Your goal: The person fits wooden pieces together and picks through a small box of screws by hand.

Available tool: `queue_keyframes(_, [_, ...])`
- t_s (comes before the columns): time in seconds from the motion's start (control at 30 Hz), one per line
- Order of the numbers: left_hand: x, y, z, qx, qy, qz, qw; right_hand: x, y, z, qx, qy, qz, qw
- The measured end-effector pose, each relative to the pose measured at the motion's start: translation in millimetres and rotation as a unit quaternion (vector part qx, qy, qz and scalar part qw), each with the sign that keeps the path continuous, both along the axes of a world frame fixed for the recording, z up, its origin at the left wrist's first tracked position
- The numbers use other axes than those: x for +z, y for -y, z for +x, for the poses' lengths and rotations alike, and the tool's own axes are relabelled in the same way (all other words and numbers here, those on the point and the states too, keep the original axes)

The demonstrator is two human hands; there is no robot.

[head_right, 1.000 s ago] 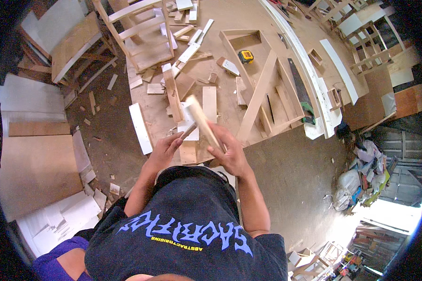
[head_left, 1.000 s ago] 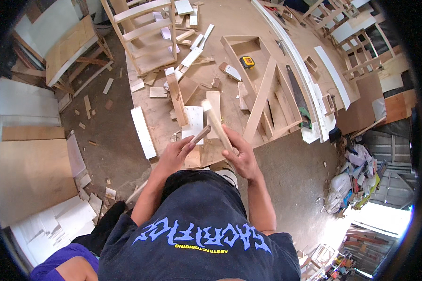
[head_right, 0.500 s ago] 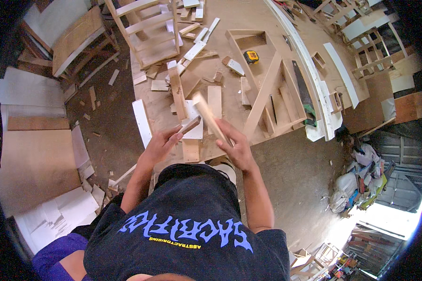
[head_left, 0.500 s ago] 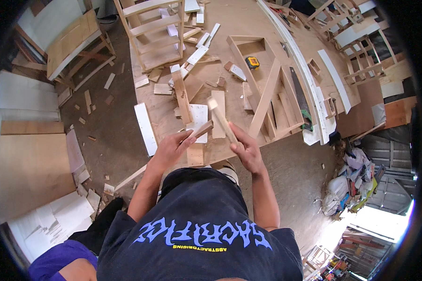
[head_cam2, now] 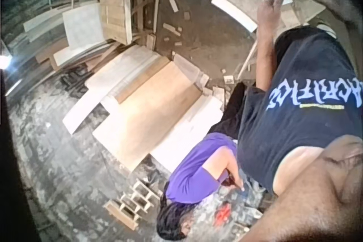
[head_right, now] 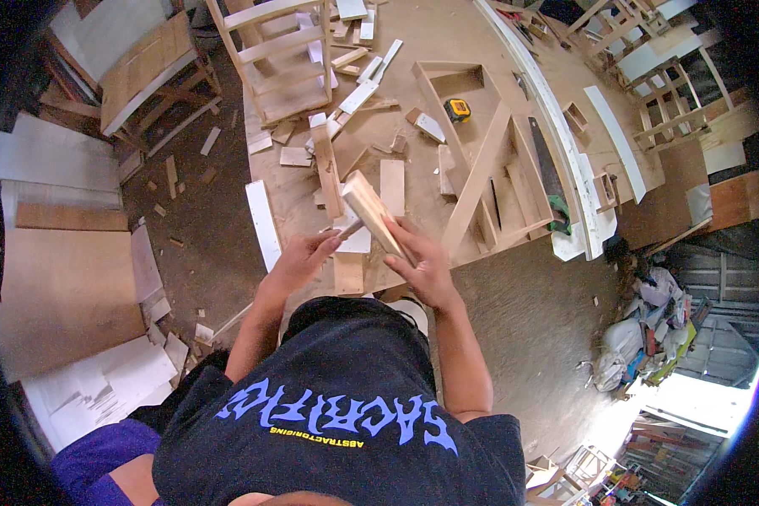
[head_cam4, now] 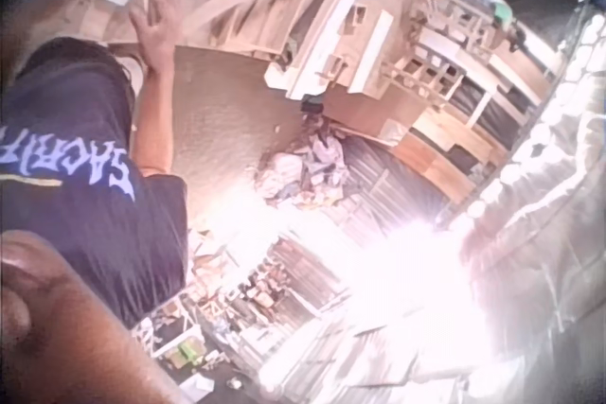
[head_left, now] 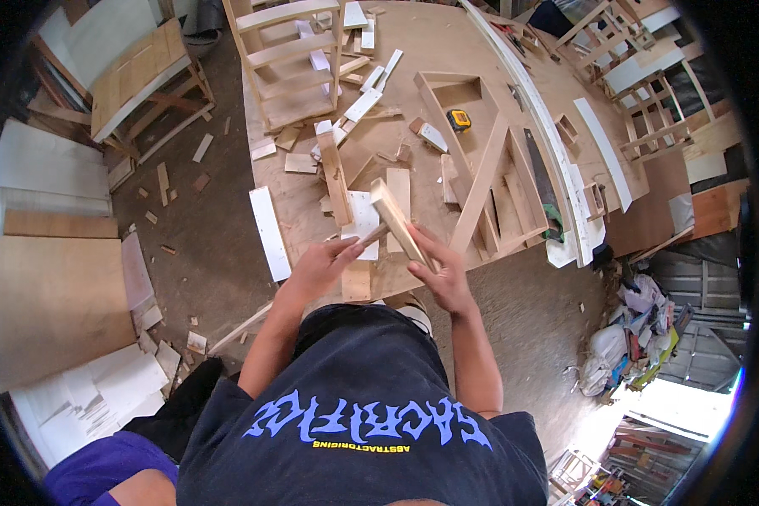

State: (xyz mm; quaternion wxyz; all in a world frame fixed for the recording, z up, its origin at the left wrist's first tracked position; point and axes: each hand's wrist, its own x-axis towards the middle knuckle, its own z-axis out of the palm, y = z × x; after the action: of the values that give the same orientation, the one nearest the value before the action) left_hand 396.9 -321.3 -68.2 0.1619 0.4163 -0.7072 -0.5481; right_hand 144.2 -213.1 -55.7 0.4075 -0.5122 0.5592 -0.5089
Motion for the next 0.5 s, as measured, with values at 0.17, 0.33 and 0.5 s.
queue_keyframes(0.17, [-16.5,3.8,-6.0,-0.012,-0.097,0.049,0.994,-71.8,-2.0,-21.9,0.005,-0.259,0.112,0.959])
queue_keyframes(0.33, [2.1,8.0,-9.8,-0.015,-0.132,0.052,0.99,-86.2,-11.7,8.6,-0.064,-0.04,0.123,0.99])
queue_keyframes(0.5, [-30.5,4.9,4.4,-0.012,-0.109,0.071,0.991,-25.1,-14.3,17.3,-0.101,-0.005,0.011,0.995])
